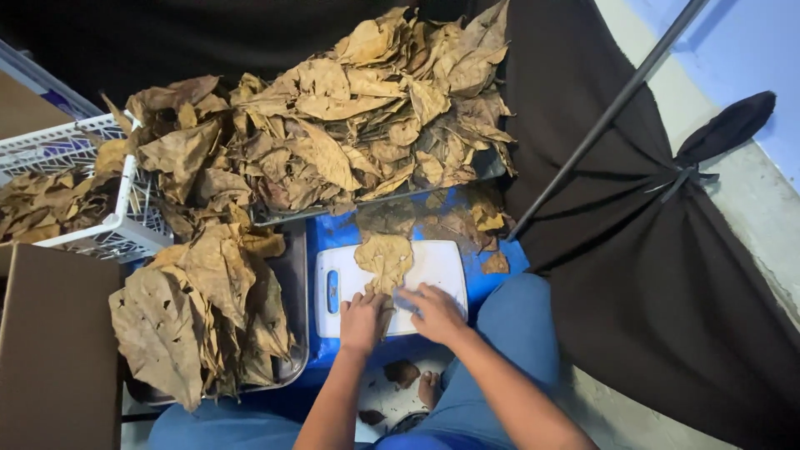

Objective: Picking up dried leaves from a pile, flattening them on a board, and stacking them neatly.

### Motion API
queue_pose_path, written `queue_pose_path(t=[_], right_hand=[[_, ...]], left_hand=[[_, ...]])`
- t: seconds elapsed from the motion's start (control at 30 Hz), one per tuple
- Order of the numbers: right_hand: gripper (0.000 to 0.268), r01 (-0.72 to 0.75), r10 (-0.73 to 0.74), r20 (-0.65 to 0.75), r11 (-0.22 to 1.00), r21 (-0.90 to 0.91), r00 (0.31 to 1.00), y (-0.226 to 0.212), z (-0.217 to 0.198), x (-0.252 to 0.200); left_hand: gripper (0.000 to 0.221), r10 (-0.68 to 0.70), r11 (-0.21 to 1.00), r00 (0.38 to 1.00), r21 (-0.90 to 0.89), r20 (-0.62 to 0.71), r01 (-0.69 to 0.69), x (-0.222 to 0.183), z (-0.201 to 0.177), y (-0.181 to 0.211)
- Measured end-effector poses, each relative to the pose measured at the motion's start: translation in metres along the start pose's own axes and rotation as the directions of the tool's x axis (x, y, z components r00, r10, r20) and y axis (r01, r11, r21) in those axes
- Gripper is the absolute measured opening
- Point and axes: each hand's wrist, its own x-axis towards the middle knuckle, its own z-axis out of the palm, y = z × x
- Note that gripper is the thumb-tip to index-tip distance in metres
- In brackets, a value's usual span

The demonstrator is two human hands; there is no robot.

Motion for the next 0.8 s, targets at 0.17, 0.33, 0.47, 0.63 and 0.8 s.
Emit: queue_pose_path(t=[0.17, 0.33, 0.47, 0.63, 0.8], right_hand=[[0.076, -0.052, 0.062, 0.304, 0.998, -0.039, 0.951, -0.034, -0.026, 0.008], [0.072, -0.121, 0.106, 0.309, 0.992, 0.032, 0.945, -0.036, -0.038, 0.012], [0.062, -0.072, 0.066, 0.322, 0.997, 0.007, 0.945, -0.023, -0.028, 0.015], [0.052, -0.115, 0.104, 0.325, 0.993, 0.013, 0.940, -0.010, -0.023, 0.015], [0.044, -0.137, 0.140, 0.278, 0.990, -0.031, 0.950, 0.002, -0.022, 0.016]], left_hand=[[0.020, -0.086, 0.992, 0.992, -0.087, 0.093, 0.094, -0.007, -0.028, 0.013], [0.014, -0.150, 0.966, 0.975, -0.186, 0.164, 0.179, -0.005, -0.014, 0.011], [0.017, -0.221, 0.937, 0.960, -0.236, 0.172, 0.258, -0.001, -0.012, 0.011], [0.020, -0.157, 0.968, 0.962, -0.159, 0.222, 0.194, 0.001, -0.017, 0.008], [0.026, -0.097, 0.986, 0.968, -0.106, 0.233, 0.125, 0.003, -0.014, 0.006]])
